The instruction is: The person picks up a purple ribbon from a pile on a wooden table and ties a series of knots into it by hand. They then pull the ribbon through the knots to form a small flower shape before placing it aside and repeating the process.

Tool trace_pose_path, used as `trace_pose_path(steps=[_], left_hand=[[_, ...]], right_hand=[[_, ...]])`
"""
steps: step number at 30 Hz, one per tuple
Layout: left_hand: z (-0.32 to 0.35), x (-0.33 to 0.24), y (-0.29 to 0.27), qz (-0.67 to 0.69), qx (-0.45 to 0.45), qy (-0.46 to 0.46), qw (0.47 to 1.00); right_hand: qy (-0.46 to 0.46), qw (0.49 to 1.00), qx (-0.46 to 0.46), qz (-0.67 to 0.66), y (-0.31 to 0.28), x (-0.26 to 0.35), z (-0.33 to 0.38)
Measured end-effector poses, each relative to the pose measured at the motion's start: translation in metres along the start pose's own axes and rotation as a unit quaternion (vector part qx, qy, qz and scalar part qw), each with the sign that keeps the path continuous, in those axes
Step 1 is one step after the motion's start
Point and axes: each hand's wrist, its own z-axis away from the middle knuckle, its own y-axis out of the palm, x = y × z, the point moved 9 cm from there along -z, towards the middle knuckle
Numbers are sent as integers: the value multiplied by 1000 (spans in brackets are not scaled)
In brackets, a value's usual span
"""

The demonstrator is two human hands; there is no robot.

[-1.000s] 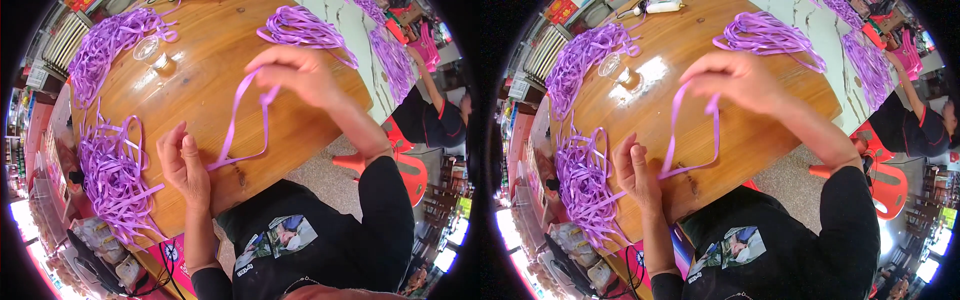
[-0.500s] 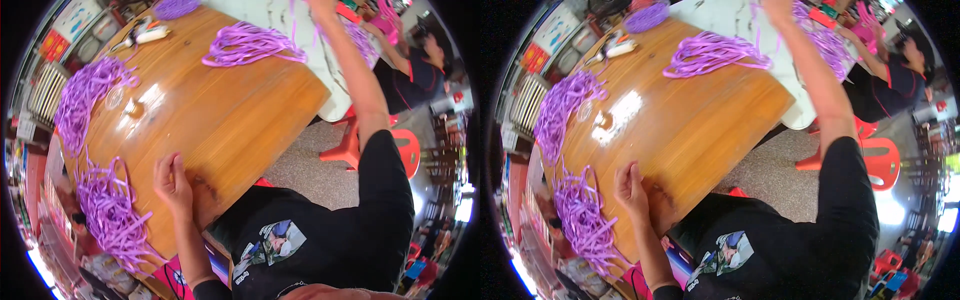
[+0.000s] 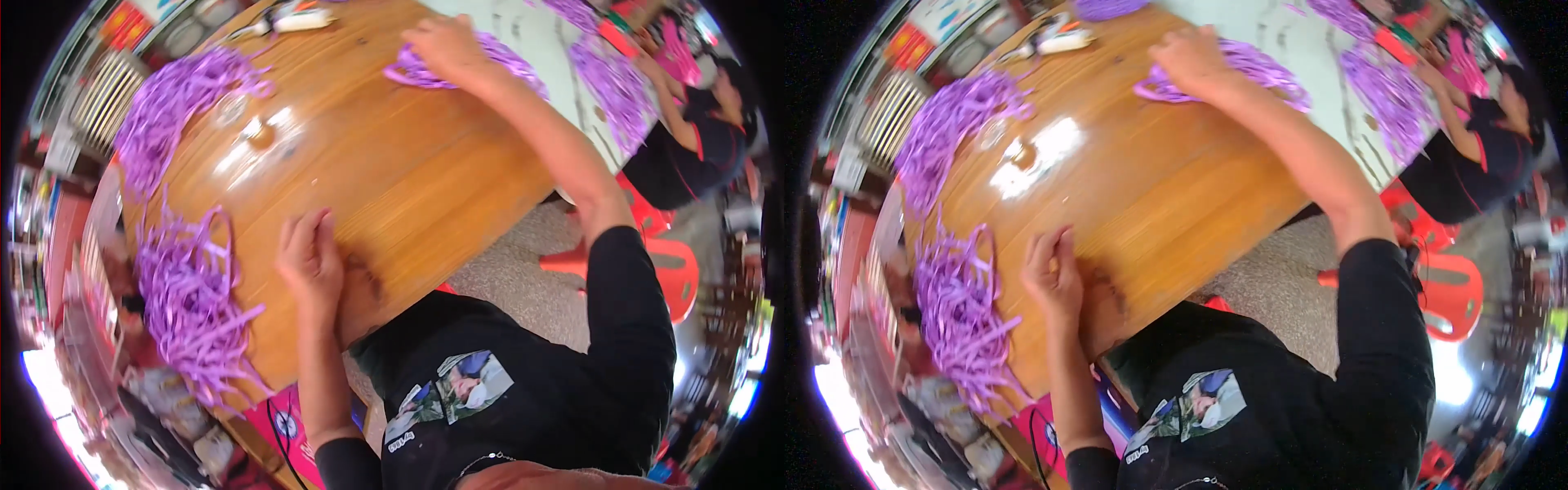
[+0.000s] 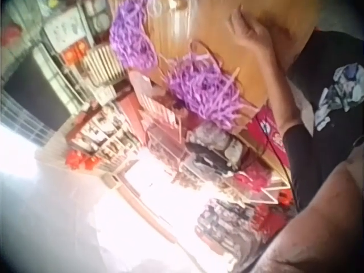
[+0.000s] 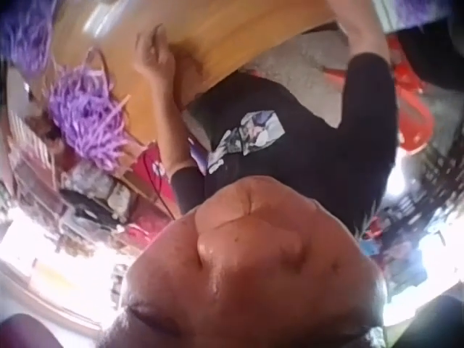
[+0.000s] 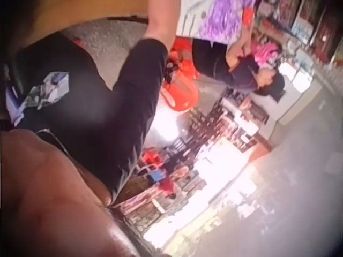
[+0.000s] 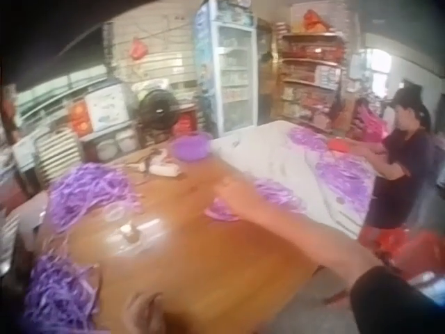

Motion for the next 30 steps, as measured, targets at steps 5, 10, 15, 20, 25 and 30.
trace_pose_path(steps=[5,10,15,20,25,30], left_hand=[[-1,2,-10,3,-26,42,999],[3,14,-13,-12,-35,35,999],[9,11,-6,-21,-45,47,998],[14,4,11,-84,43,90,991],[13,3,14,-89,37,105,990],[12,9,19,-120,70,77,987]], right_hand=[[-159,945,-78,-276,-68,70,13],[-229,870,28,-437,-78,182,17],[-338,778,-4,-529,-108,287,1],[-455,776,-13,-437,-131,381,-9],[-460,815,-82,-342,-106,422,-23],[-463,791,-32,-399,-91,422,-46]])
